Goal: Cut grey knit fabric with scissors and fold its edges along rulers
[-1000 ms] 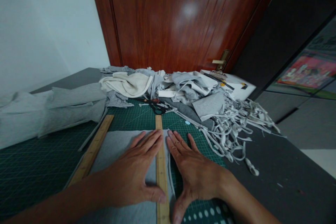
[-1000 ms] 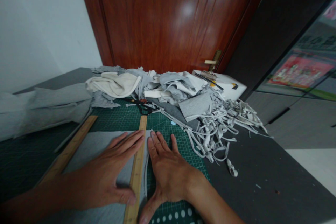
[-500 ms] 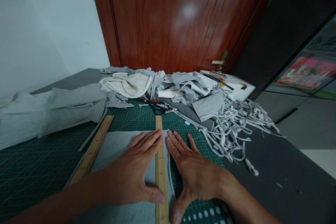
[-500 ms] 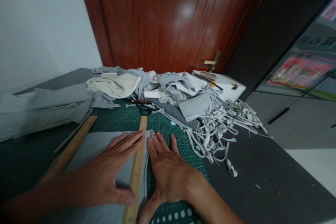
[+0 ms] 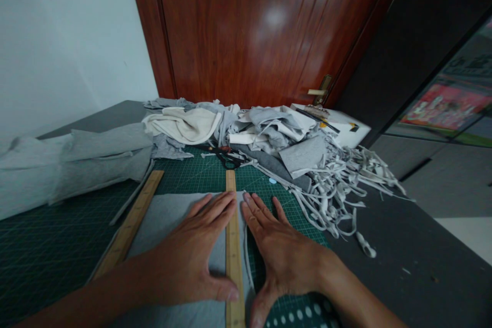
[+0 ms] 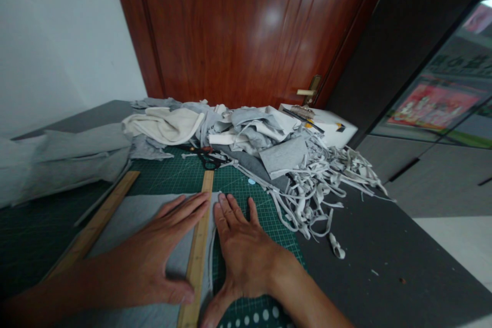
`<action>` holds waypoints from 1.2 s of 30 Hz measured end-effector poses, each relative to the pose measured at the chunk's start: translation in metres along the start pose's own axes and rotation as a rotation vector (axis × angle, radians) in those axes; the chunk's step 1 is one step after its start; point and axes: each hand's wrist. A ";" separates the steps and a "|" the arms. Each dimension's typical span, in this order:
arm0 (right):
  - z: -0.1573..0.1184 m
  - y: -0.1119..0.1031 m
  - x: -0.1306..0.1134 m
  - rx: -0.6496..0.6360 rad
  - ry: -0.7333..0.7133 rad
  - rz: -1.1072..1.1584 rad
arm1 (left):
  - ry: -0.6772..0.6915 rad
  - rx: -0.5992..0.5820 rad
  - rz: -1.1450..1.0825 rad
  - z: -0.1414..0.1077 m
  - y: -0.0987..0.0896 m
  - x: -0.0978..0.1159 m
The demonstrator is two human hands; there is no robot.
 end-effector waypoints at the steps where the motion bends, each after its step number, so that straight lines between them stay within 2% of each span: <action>1: 0.000 0.000 0.000 0.000 0.000 0.008 | -0.002 -0.005 0.003 0.000 0.000 0.000; 5: 0.002 0.000 0.001 0.013 -0.001 0.036 | 0.007 0.001 0.011 0.000 0.000 0.000; 12: 0.016 0.003 0.013 -0.092 0.060 0.031 | 0.015 -0.004 0.019 0.000 -0.003 0.001; 17: 0.015 0.004 0.015 -0.093 0.050 0.038 | -0.010 -0.043 0.013 0.001 -0.007 0.005; 25: 0.014 0.004 0.015 -0.088 0.048 0.037 | 0.030 0.019 -0.028 0.002 -0.002 0.001; 32: 0.015 0.005 0.015 -0.092 0.043 0.039 | -0.031 -0.062 0.010 0.005 -0.009 0.008; 36: 0.014 0.005 0.015 -0.083 0.041 0.027 | -0.011 -0.020 -0.019 0.004 -0.005 0.005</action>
Point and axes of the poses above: each hand's wrist, its own z-axis towards the middle knuckle, its own y-axis out of the palm, x = y × z, and after that the axes turned 8 degrees about -y, right-handed
